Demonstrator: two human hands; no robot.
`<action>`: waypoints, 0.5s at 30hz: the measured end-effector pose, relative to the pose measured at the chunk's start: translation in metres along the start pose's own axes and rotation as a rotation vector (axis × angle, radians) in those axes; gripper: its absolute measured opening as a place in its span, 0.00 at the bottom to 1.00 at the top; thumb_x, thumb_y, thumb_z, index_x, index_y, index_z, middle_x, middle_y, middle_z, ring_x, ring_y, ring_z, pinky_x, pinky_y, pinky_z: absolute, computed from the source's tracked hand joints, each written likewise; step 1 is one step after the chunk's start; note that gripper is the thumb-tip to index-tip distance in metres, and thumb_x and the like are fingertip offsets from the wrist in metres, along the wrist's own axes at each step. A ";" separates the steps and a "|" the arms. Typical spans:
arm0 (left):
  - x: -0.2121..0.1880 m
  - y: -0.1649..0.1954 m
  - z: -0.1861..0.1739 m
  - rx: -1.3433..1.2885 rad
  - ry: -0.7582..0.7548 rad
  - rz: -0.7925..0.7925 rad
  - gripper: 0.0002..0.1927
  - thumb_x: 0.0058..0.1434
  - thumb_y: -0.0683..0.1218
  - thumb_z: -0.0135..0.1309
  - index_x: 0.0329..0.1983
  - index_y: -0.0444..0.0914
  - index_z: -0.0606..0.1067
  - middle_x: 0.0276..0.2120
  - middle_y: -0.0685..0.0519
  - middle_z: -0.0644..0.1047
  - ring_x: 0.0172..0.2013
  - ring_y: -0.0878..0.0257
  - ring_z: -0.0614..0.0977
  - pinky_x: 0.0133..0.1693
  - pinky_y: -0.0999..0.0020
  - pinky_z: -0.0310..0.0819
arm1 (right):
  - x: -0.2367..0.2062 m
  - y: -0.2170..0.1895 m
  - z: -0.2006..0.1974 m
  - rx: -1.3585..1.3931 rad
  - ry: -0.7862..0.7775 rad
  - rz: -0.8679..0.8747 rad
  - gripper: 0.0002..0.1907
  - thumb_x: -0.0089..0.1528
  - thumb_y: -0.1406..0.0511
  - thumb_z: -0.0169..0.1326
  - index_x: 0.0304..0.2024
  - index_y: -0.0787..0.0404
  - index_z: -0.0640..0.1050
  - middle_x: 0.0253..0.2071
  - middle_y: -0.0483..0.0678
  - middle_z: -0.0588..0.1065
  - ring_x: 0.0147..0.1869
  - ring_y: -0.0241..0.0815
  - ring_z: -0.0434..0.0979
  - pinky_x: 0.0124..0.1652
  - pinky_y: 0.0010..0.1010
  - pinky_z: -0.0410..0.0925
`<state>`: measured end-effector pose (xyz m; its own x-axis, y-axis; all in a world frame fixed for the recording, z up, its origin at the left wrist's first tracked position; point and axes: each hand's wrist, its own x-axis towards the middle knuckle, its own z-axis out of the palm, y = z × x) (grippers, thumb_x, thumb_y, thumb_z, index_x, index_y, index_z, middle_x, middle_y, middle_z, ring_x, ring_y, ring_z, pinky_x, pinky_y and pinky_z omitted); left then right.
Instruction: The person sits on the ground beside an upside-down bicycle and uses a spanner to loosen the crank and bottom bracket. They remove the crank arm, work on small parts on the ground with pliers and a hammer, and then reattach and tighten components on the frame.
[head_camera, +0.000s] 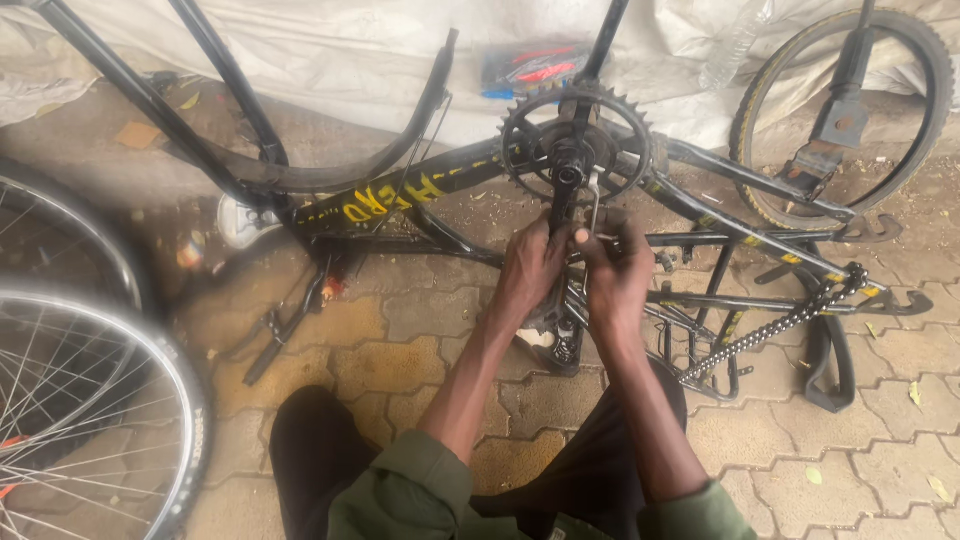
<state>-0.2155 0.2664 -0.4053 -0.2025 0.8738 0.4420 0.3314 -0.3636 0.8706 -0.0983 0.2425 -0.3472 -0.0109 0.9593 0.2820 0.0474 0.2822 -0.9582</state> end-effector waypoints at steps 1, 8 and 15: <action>0.001 -0.001 -0.002 0.001 -0.008 0.000 0.11 0.73 0.47 0.48 0.48 0.35 0.74 0.33 0.40 0.81 0.36 0.47 0.86 0.35 0.54 0.77 | 0.003 0.006 0.001 0.001 0.008 -0.008 0.08 0.63 0.73 0.56 0.44 0.63 0.75 0.40 0.46 0.79 0.43 0.36 0.78 0.44 0.29 0.74; -0.010 -0.011 -0.009 -0.212 -0.164 0.001 0.20 0.75 0.55 0.44 0.61 0.37 0.69 0.44 0.42 0.80 0.47 0.49 0.83 0.45 0.54 0.75 | 0.022 0.049 0.010 0.496 0.088 0.204 0.04 0.65 0.74 0.54 0.41 0.63 0.74 0.36 0.46 0.76 0.37 0.37 0.74 0.37 0.28 0.70; -0.020 -0.001 -0.005 -0.101 -0.103 -0.208 0.19 0.72 0.57 0.46 0.51 0.37 0.72 0.28 0.50 0.73 0.28 0.59 0.77 0.30 0.57 0.71 | 0.001 0.035 0.002 -0.100 0.212 -0.256 0.16 0.71 0.55 0.52 0.45 0.62 0.71 0.34 0.45 0.68 0.35 0.35 0.65 0.34 0.28 0.64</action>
<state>-0.2165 0.2473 -0.4144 -0.1605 0.9595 0.2315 0.1977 -0.1985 0.9599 -0.0990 0.2534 -0.3806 0.1725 0.8323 0.5269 0.1680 0.5022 -0.8483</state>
